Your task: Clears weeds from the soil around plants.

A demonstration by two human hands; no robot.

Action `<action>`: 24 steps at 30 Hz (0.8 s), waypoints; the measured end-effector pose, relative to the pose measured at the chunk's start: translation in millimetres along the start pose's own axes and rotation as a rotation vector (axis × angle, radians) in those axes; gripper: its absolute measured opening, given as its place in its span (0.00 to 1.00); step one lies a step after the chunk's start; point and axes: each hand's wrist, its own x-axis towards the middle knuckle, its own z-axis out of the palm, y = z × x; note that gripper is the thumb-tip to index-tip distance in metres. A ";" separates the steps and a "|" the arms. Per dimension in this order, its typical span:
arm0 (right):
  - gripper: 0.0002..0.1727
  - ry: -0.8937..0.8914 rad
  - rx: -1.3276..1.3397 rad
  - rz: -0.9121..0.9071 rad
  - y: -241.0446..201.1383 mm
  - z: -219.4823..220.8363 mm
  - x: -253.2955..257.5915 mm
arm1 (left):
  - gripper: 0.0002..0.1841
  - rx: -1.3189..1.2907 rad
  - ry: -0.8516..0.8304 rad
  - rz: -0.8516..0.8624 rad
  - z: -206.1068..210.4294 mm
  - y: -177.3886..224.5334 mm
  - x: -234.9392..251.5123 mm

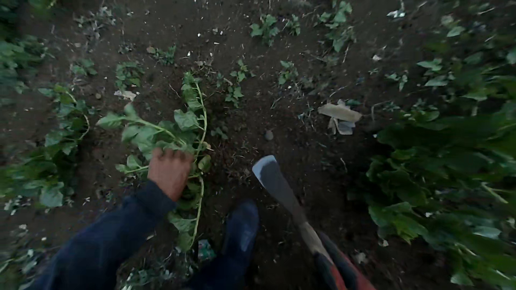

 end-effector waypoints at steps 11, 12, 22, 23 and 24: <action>0.25 0.031 -0.155 -0.147 -53.9 87.3 58.9 | 0.08 -0.093 0.143 -0.123 23.1 -7.3 -16.2; 0.25 0.005 -0.144 -0.142 -52.7 94.4 65.0 | 0.08 -0.094 0.151 -0.128 22.9 -7.8 -14.6; 0.25 0.038 -0.087 -0.181 -58.2 113.9 66.3 | 0.11 -0.158 0.092 -0.184 26.8 -16.0 -19.2; 0.25 0.064 -0.141 -0.205 -51.2 98.1 45.8 | 0.11 -0.163 0.084 -0.193 27.4 -18.6 -18.9; 0.25 0.055 -0.177 -0.205 -46.7 83.0 27.7 | 0.12 -0.168 0.075 -0.202 28.5 -20.9 -19.0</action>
